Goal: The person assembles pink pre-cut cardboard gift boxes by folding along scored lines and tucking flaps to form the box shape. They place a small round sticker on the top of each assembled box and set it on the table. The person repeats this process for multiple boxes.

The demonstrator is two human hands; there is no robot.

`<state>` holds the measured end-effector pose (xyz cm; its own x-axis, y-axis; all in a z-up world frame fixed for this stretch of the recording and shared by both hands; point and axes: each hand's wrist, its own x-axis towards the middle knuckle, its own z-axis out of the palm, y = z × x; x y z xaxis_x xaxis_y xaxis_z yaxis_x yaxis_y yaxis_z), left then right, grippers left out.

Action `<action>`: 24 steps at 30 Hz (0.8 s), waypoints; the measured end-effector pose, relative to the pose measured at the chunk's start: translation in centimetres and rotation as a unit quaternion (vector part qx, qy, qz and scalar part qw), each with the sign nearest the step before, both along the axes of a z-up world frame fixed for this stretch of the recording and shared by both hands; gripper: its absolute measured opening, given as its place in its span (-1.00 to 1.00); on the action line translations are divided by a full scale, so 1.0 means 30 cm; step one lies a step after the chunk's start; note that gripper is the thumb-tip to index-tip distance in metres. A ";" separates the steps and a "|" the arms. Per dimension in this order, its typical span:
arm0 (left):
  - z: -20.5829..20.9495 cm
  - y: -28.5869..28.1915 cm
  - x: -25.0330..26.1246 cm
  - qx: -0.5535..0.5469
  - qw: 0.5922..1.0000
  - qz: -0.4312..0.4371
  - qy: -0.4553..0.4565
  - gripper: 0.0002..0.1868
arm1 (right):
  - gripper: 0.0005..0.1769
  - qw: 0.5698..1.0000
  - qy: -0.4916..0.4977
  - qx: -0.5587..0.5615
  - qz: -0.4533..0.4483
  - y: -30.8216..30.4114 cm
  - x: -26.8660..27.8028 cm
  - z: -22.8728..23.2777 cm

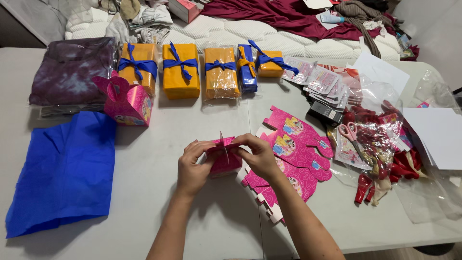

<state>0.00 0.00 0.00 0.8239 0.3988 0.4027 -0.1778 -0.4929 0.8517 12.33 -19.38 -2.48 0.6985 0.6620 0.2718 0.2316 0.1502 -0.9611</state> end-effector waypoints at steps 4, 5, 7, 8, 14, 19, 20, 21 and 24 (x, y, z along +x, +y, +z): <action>0.066 -0.011 -0.009 -0.041 0.999 -0.007 -0.007 -0.72 | -0.70 1.000 -0.015 -0.017 0.004 0.014 -0.015 0.082; 0.077 -0.017 -0.016 -0.069 0.998 -0.009 0.005 -0.67 | -0.68 0.999 -0.022 -0.029 0.010 0.003 -0.014 0.103; 0.090 -0.017 -0.028 -0.105 0.994 -0.010 0.011 -0.53 | -0.67 1.000 -0.010 -0.026 0.003 -0.008 -0.014 0.128; 0.089 -0.015 -0.037 -0.112 0.994 -0.008 0.006 -0.45 | -0.68 1.000 0.009 -0.012 -0.011 -0.019 -0.013 0.136; -0.008 -0.062 -0.104 -0.194 0.981 0.003 0.011 -0.27 | -0.63 0.994 0.079 0.037 -0.065 -0.071 -0.044 0.080; -0.103 -0.158 -0.161 -0.188 0.981 0.037 0.015 -0.20 | -0.55 0.989 0.128 0.008 -0.078 -0.091 -0.104 -0.011; -0.114 -0.176 -0.169 -0.170 0.984 0.049 0.015 -0.18 | -0.54 0.987 0.135 0.008 -0.085 -0.088 -0.116 -0.026; -0.121 -0.193 -0.171 -0.151 0.987 0.061 0.015 -0.16 | -0.53 0.986 0.141 0.008 -0.093 -0.085 -0.127 -0.038; -0.128 -0.233 -0.185 -0.175 0.984 0.036 0.007 0.00 | -0.51 0.982 0.164 0.013 -0.087 -0.068 -0.167 -0.061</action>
<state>-5.55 -6.99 -3.85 0.7934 0.5681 0.2188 -0.1396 -0.1800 0.9737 7.34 -21.43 -4.32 0.8533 0.5208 0.0271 -0.0666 0.1604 -0.9848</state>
